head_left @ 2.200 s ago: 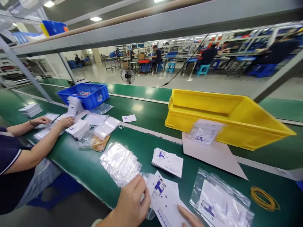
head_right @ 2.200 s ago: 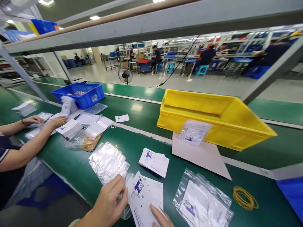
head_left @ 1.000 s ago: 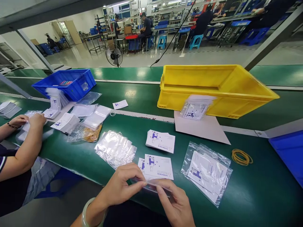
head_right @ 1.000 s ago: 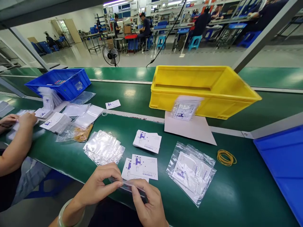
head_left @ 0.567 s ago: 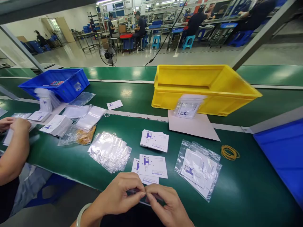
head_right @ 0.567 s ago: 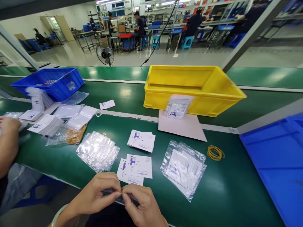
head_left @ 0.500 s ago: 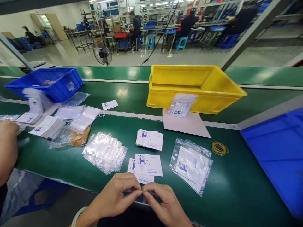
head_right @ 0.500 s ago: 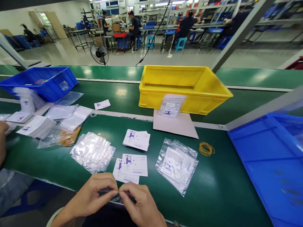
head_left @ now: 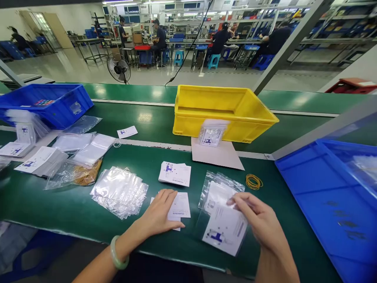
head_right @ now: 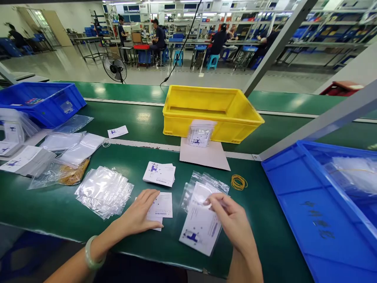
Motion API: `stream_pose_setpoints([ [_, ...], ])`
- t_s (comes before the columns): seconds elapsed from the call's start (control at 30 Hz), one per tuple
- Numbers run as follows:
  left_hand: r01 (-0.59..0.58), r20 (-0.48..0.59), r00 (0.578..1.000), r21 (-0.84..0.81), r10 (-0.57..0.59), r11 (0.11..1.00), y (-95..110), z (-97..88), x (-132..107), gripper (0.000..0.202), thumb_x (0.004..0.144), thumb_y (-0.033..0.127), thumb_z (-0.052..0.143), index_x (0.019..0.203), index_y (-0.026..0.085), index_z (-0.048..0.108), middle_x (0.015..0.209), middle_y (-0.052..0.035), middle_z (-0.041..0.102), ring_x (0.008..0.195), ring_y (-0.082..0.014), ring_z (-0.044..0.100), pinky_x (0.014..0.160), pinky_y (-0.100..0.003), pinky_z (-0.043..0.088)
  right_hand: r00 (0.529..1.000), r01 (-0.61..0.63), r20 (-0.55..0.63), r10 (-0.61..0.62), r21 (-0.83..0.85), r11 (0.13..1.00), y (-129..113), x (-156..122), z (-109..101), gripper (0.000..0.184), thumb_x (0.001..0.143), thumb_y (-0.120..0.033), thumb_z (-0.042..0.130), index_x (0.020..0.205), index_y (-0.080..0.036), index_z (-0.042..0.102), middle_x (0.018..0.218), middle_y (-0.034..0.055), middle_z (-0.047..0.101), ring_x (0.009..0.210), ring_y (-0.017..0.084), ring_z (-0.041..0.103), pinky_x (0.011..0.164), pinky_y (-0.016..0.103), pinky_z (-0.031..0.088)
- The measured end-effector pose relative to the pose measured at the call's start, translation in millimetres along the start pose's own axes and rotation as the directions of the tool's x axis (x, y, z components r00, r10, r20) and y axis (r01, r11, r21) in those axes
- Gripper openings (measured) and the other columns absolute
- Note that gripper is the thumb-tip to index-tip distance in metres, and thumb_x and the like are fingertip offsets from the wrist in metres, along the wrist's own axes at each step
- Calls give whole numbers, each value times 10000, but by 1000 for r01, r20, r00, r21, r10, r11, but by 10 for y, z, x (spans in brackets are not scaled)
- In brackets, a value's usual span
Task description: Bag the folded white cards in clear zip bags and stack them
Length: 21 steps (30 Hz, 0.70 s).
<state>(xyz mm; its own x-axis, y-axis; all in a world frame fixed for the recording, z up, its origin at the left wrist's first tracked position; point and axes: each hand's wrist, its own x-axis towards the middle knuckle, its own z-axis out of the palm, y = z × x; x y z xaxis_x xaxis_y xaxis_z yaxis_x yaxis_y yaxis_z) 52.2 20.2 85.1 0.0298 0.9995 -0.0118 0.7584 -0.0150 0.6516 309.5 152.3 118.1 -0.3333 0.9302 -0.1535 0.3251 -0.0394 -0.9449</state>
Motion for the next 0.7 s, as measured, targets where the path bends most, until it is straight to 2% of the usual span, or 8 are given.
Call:
stream_pose_setpoints([
  [0.13, -88, 47, 996, 173, 81, 981, -134, 254, 181, 933, 663, 337, 870, 1421, 120, 371, 1393, -256, 492, 1298, -436, 453, 1069, -621, 387, 966, 48, -237, -103, -228, 972, 171, 140, 4, 497, 785, -576, 635, 1133, -222, 654, 1240, 139, 672, 1140, 344, 613, 796, 386, 540],
  [0.27, -168, 40, 986, 153, 163, 974, -145, 292, 167, 842, 726, 321, 796, 1427, 131, 372, 1346, -221, 535, 1250, -385, 503, 1054, -553, 428, 1000, -6, -27, 4, -63, 998, 349, -23, 406, 485, 804, -616, 618, 1068, -212, 668, 1161, 137, 711, 1093, 317, 646, 873, 398, 529],
  [0.4, -350, -62, 931, 116, 359, 929, -58, 241, 40, 840, 783, 447, 721, 1453, 125, 330, 1305, -219, 552, 1211, -355, 528, 1039, -520, 438, 976, -92, 209, 59, 148, 985, 370, -208, 880, 510, 816, -626, 638, 1096, -200, 638, 1019, 117, 750, 915, 275, 710, 745, 343, 567],
  [0.5, -393, -118, 900, 195, 420, 898, -27, 117, -67, 808, 822, 546, 673, 1431, 122, 353, 1312, -226, 553, 1243, -358, 510, 1065, -535, 413, 953, -187, 287, 94, 317, 930, 306, -296, 1051, 448, 829, -598, 659, 1057, -214, 629, 904, 70, 754, 832, 260, 716, 633, 300, 553],
  [0.53, -335, -138, 918, 233, 372, 913, -44, 44, -108, 786, 824, 556, 670, 1411, 119, 381, 1324, -230, 547, 1263, -364, 496, 1074, -542, 405, 952, -229, 274, 136, 344, 911, 290, -313, 1059, 463, 806, -604, 683, 1058, -220, 622, 878, 61, 752, 825, 268, 715, 606, 298, 550],
  [0.6, -31, -198, 976, 298, 94, 954, -134, -143, -205, 655, 845, 505, 667, 1343, 132, 463, 1330, -212, 550, 1276, -350, 493, 1076, -514, 412, 938, -324, 244, 246, 364, 873, 279, -329, 1021, 544, 741, -628, 732, 1095, -237, 601, 866, 59, 751, 835, 293, 714, 580, 313, 557],
  [0.63, 169, -238, 967, 311, -95, 935, -203, -247, -262, 550, 865, 450, 653, 1292, 133, 510, 1303, -202, 567, 1248, -338, 519, 1053, -489, 435, 925, -369, 232, 301, 362, 856, 280, -329, 986, 589, 709, -641, 750, 1116, -246, 590, 865, 63, 751, 840, 307, 713, 567, 324, 561],
  [0.7, 499, -305, 858, 308, -413, 810, -373, -439, -386, 336, 904, 323, 582, 1166, 113, 585, 1200, -202, 604, 1128, -333, 595, 948, -462, 494, 898, -437, 213, 384, 342, 832, 279, -323, 914, 649, 657, -662, 774, 1133, -265, 580, 850, 68, 749, 845, 329, 707, 549, 340, 567],
])
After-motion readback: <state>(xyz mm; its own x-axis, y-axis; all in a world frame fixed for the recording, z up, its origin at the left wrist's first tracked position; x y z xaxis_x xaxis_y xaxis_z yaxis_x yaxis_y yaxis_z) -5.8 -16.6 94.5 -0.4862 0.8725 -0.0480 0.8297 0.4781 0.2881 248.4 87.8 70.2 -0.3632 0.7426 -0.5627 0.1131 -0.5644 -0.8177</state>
